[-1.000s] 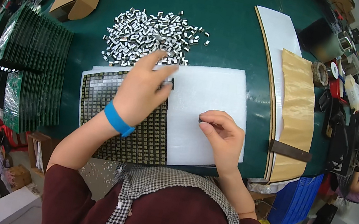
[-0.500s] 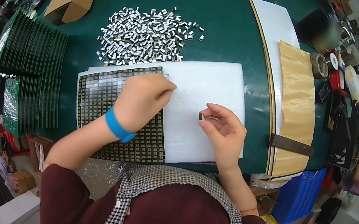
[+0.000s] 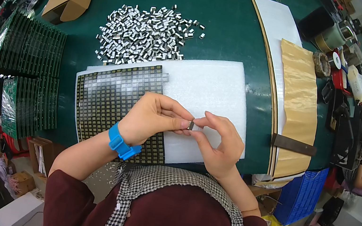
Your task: The person picks up small silver rectangular components from a pile on a green table and places them onto a white foam sheet. They use a small black tool to press or adjust the components on the foam. The person repeats this process, handling the components one at a time.
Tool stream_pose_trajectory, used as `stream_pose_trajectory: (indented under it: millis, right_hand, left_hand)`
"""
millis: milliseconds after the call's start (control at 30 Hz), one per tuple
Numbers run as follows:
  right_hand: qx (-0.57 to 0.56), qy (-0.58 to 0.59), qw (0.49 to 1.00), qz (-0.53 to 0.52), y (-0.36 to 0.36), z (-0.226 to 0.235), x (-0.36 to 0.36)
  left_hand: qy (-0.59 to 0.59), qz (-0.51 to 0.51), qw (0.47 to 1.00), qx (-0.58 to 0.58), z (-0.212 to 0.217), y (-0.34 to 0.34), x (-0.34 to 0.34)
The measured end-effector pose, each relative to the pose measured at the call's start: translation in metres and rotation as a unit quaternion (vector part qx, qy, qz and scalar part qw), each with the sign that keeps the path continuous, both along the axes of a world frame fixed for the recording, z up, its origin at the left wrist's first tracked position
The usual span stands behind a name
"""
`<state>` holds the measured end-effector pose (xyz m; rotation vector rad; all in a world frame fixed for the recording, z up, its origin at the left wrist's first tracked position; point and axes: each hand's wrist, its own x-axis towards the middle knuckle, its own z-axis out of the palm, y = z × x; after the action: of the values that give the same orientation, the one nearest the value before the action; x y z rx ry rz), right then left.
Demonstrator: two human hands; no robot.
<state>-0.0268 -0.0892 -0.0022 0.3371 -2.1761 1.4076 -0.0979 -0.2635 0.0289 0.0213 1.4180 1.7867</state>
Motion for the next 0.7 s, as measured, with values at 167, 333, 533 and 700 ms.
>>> stream_pose_trajectory:
  millis: [167, 333, 533, 700]
  right_hand:
    - [-0.01, -0.009, 1.0, 0.007, 0.0, -0.001, 0.0]
    - [0.069, -0.01, 0.997, 0.017, 0.001, 0.003, 0.0]
    - [0.143, 0.012, 0.988, 0.056, -0.002, 0.001, 0.0]
    - [-0.04, -0.096, 0.991, 0.08, -0.003, -0.001, -0.001]
  left_hand:
    - [0.002, 0.001, 1.0, -0.021, 0.002, 0.001, 0.001]
    - [0.099, -0.015, 0.992, -0.071, 0.008, 0.004, 0.007]
    - [0.244, -0.086, 0.951, -0.168, 0.013, 0.005, 0.011]
    - [0.173, -0.125, 0.965, -0.155, 0.022, -0.001, -0.003]
